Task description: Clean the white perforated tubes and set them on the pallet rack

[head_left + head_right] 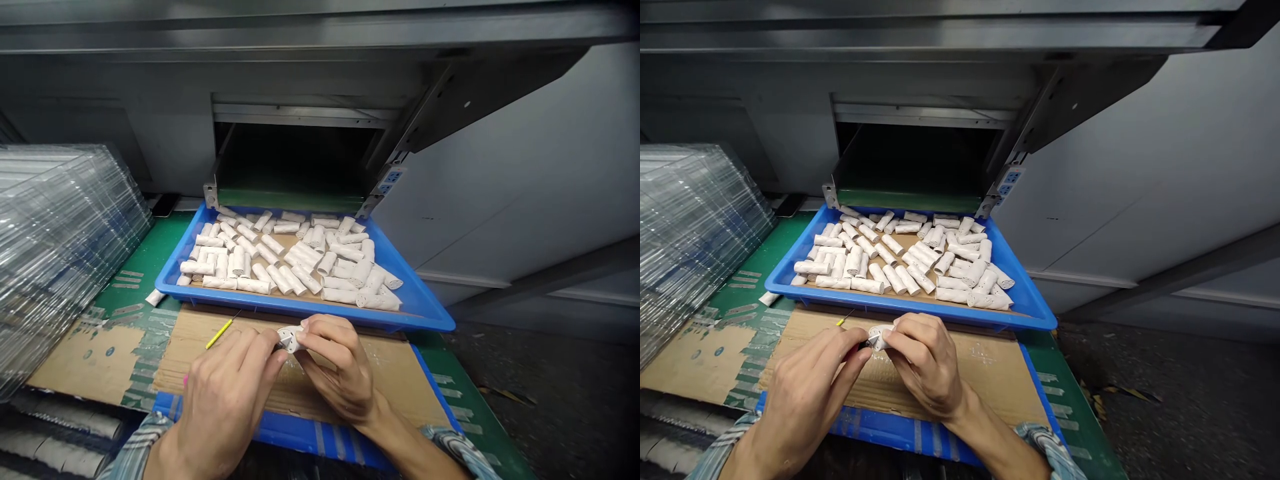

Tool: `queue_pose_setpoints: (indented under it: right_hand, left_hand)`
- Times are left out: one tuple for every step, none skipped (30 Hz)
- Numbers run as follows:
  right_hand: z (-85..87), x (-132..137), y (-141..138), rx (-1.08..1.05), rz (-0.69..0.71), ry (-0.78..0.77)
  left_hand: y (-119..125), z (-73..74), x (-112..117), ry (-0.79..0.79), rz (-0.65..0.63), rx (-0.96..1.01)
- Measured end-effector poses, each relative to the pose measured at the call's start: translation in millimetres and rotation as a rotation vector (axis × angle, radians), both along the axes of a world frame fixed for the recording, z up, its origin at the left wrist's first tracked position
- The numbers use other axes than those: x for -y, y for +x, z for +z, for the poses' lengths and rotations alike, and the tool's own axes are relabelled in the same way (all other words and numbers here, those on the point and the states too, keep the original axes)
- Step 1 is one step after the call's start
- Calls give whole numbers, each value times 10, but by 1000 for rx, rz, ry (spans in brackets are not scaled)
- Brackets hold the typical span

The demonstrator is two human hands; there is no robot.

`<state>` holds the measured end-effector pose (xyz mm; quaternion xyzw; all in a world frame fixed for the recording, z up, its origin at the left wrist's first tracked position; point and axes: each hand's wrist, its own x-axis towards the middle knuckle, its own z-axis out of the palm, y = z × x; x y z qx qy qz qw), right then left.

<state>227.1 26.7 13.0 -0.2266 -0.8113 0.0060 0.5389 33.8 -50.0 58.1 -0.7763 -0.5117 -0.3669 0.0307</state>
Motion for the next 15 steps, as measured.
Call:
queue_pose_setpoints:
  right_hand:
    - [-12,-4,1,6,-23,35]
    - [-25,-8,4,13,-45,69]
    - [-37,-12,9,20,-63,100]
    - [-48,-16,17,26,-78,124]
    - [-57,-20,25,32,-89,143]
    - [-61,-22,33,36,-93,160]
    - [-63,-24,40,38,-92,175]
    - [-60,-24,46,35,-87,184]
    - [-55,-24,48,27,-79,185]
    - [-48,-22,49,13,-69,175]
    - [-42,-19,47,-3,-56,156]
    - [-38,-15,43,-22,-43,128]
    - [-37,-9,38,-39,-31,96]
    - [-42,-1,32,-53,-17,70]
    - [-50,7,25,-67,-4,48]
  left_hand:
    - [13,-8,1,-13,-1,25]
    - [24,-14,1,-28,-7,54]
    - [35,-18,0,-45,-17,89]
    - [44,-19,-3,-65,-32,127]
    - [51,-19,-6,-86,-50,169]
    - [55,-16,-9,-110,-69,212]
    - [58,-13,-12,-137,-88,255]
    - [58,-9,-15,-164,-104,292]
    - [56,-6,-16,-191,-113,324]
    - [54,-4,-16,-208,-117,349]
    - [50,-6,-14,-212,-117,360]
    - [47,-10,-11,-198,-117,354]
    - [45,-18,-8,-162,-123,332]
    - [44,-29,-5,-116,-134,294]
    - [45,-43,-3,-68,-150,240]
